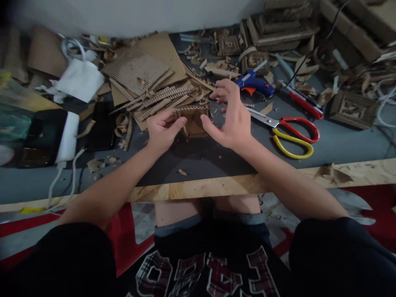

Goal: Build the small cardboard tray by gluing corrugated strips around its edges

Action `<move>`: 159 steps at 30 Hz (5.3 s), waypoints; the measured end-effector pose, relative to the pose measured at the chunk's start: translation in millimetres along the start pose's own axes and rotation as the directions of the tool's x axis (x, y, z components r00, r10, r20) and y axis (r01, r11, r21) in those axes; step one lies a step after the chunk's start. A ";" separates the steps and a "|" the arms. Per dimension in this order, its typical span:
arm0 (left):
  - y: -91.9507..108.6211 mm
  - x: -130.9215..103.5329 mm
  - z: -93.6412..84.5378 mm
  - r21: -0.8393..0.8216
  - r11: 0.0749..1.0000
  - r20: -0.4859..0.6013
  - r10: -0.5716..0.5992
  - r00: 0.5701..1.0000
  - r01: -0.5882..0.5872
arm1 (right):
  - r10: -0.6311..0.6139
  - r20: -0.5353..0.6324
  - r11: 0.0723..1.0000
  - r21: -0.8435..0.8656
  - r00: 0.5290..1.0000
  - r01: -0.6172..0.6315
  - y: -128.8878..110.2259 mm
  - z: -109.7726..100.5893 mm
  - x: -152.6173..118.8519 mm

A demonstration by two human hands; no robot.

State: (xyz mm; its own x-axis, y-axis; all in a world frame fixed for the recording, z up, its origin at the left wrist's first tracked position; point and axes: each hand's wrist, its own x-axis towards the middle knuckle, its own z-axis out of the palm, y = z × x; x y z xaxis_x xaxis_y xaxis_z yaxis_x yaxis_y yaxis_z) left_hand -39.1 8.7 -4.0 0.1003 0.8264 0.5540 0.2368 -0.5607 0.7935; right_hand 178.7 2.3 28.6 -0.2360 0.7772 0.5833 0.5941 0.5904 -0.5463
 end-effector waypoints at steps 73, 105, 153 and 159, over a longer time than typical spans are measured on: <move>7.0 7.1 2.4 -0.143 0.927 0.223 -0.312 0.924 0.348 | -0.253 0.142 0.942 -0.189 0.957 0.277 23.9 19.5 5.1; 2.4 10.4 -2.7 -0.138 0.830 0.336 -0.474 0.814 0.540 | -0.360 0.202 0.927 -0.038 0.911 0.374 32.4 18.6 11.9; 1.9 6.8 6.1 -0.341 0.783 0.261 -0.453 0.852 0.521 | -0.410 0.119 0.890 -0.162 0.904 0.425 18.0 9.9 4.1; 2.9 7.0 5.7 -0.350 0.765 0.273 -0.468 0.840 0.540 | -0.435 0.045 0.884 -0.170 0.899 0.436 15.8 13.8 3.1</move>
State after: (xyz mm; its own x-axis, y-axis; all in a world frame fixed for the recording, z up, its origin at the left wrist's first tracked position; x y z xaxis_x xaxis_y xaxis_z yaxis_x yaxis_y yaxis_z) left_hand -32.2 13.1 0.8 0.2374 0.9711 0.0255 -0.1029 -0.0009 0.9947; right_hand 176.7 17.1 13.4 -0.5053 0.4520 0.7351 0.5527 0.8237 -0.1266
